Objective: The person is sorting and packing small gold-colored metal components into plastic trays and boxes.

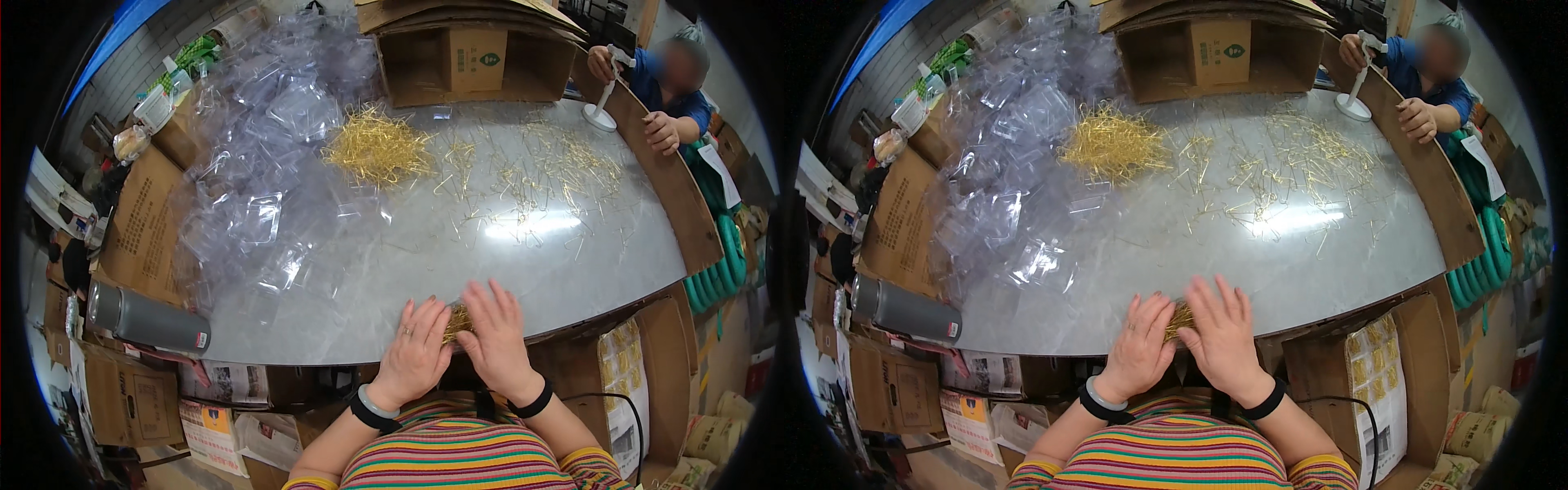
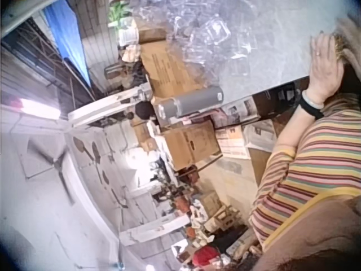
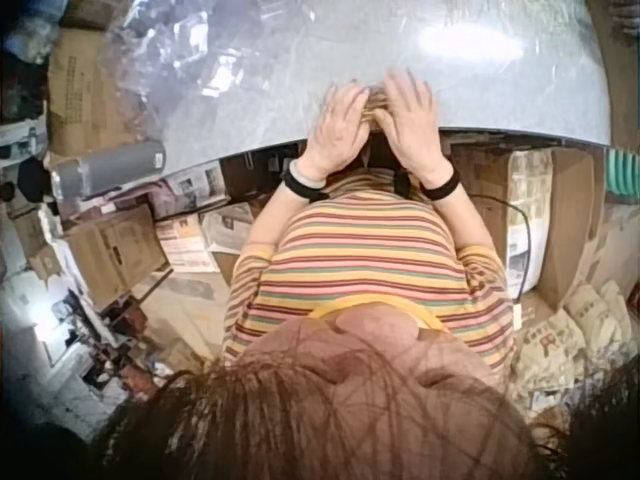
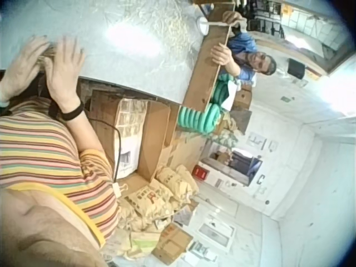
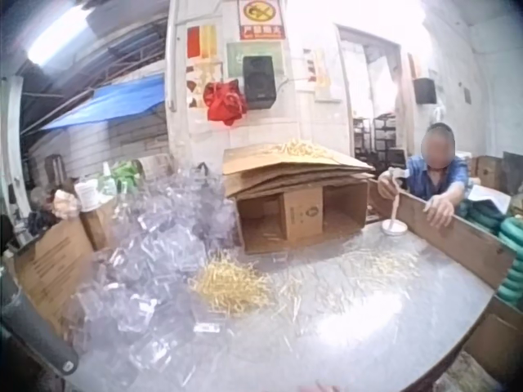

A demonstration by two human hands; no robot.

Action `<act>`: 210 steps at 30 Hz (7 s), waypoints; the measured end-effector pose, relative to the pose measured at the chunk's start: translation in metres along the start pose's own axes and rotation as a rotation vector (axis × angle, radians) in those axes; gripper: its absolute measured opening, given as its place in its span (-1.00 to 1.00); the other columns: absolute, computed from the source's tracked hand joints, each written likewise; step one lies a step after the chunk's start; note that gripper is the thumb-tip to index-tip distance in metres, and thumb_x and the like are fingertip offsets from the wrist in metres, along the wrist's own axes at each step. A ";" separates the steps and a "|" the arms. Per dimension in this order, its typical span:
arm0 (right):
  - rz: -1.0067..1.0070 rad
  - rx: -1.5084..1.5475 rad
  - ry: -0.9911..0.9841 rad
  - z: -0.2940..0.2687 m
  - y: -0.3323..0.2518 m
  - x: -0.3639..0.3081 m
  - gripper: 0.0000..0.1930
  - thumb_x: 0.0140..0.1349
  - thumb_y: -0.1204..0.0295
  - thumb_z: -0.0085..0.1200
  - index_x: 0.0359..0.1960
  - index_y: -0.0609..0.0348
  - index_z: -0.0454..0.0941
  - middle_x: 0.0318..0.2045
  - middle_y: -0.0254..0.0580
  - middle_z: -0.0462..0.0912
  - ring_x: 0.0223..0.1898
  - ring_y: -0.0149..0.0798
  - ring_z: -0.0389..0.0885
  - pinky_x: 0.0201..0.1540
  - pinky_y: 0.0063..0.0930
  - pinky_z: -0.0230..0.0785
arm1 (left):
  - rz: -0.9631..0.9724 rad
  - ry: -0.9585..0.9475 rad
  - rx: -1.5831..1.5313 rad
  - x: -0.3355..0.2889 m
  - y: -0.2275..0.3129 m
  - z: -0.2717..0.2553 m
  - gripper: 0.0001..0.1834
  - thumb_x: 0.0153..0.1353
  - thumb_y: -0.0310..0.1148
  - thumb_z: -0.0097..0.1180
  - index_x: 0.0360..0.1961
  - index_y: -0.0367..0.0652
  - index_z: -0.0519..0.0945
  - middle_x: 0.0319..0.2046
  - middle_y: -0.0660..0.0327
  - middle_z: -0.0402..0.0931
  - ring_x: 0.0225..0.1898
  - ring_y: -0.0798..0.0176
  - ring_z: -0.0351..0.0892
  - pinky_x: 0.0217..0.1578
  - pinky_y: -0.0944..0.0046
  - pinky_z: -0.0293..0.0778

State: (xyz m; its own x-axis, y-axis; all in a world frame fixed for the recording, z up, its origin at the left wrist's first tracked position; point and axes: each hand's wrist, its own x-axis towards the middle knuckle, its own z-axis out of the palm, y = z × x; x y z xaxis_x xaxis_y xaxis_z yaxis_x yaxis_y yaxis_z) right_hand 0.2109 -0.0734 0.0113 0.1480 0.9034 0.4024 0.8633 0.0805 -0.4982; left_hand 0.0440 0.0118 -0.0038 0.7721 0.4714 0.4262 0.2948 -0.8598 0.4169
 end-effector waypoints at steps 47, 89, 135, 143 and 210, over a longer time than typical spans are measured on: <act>-0.088 -0.203 -0.147 0.001 -0.004 -0.008 -0.33 0.13 0.45 0.29 0.32 0.20 0.36 0.37 0.08 0.31 0.43 0.23 0.18 0.38 0.04 0.22 | -0.082 -0.066 -0.542 0.005 -0.013 -0.021 0.05 0.17 -0.35 0.21 0.53 -0.33 -0.19 0.51 -0.22 -0.06 0.55 -0.22 -0.11 0.50 -0.04 -0.11; 0.191 -0.482 0.132 -0.090 0.146 -0.052 -0.41 0.23 0.45 0.19 0.30 0.38 0.34 0.31 0.22 0.39 0.38 0.23 0.29 0.45 0.01 0.13 | -0.059 -0.059 0.187 -0.001 -0.006 0.001 -0.07 0.14 -0.03 0.36 0.34 -0.49 0.26 0.29 -0.21 0.33 0.36 -0.25 0.27 0.39 -0.23 0.09; 0.568 -0.504 -0.232 -0.173 0.305 0.059 -0.18 0.42 -0.24 -0.21 0.54 -0.03 0.01 0.53 0.17 -0.03 0.55 0.28 -0.19 0.51 0.19 -0.25 | -0.039 -0.089 0.173 0.007 -0.008 -0.003 -0.06 0.14 0.03 0.33 0.31 -0.51 0.29 0.28 -0.22 0.32 0.36 -0.27 0.25 0.39 -0.23 0.11; 0.356 -0.471 -0.294 -0.121 0.243 0.028 -0.15 0.40 -0.26 -0.23 0.48 0.16 0.12 0.51 0.26 -0.01 0.53 0.31 -0.13 0.52 0.20 -0.31 | -0.070 -0.093 0.196 0.003 -0.005 0.000 -0.04 0.18 0.08 0.28 0.35 -0.49 0.25 0.31 -0.21 0.29 0.38 -0.27 0.22 0.40 -0.21 0.10; -0.165 0.010 -0.442 -0.023 0.073 0.110 -0.73 0.21 0.49 0.17 -0.05 0.20 0.53 -0.10 0.04 0.56 -0.13 0.22 0.61 -0.09 -0.02 0.52 | -0.097 -0.036 0.253 0.021 0.008 0.018 -0.34 0.33 -0.18 0.14 0.38 -0.25 0.33 0.39 -0.03 0.26 0.41 -0.19 0.19 0.39 -0.18 0.09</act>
State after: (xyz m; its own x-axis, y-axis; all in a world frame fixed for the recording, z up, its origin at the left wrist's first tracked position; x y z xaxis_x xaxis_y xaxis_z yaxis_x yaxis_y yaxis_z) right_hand 0.3011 0.0221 0.0364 -0.2124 0.9707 0.1126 0.8529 0.2404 -0.4633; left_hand 0.0725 0.0117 -0.0059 0.7516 0.5508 0.3630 0.4962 -0.8347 0.2390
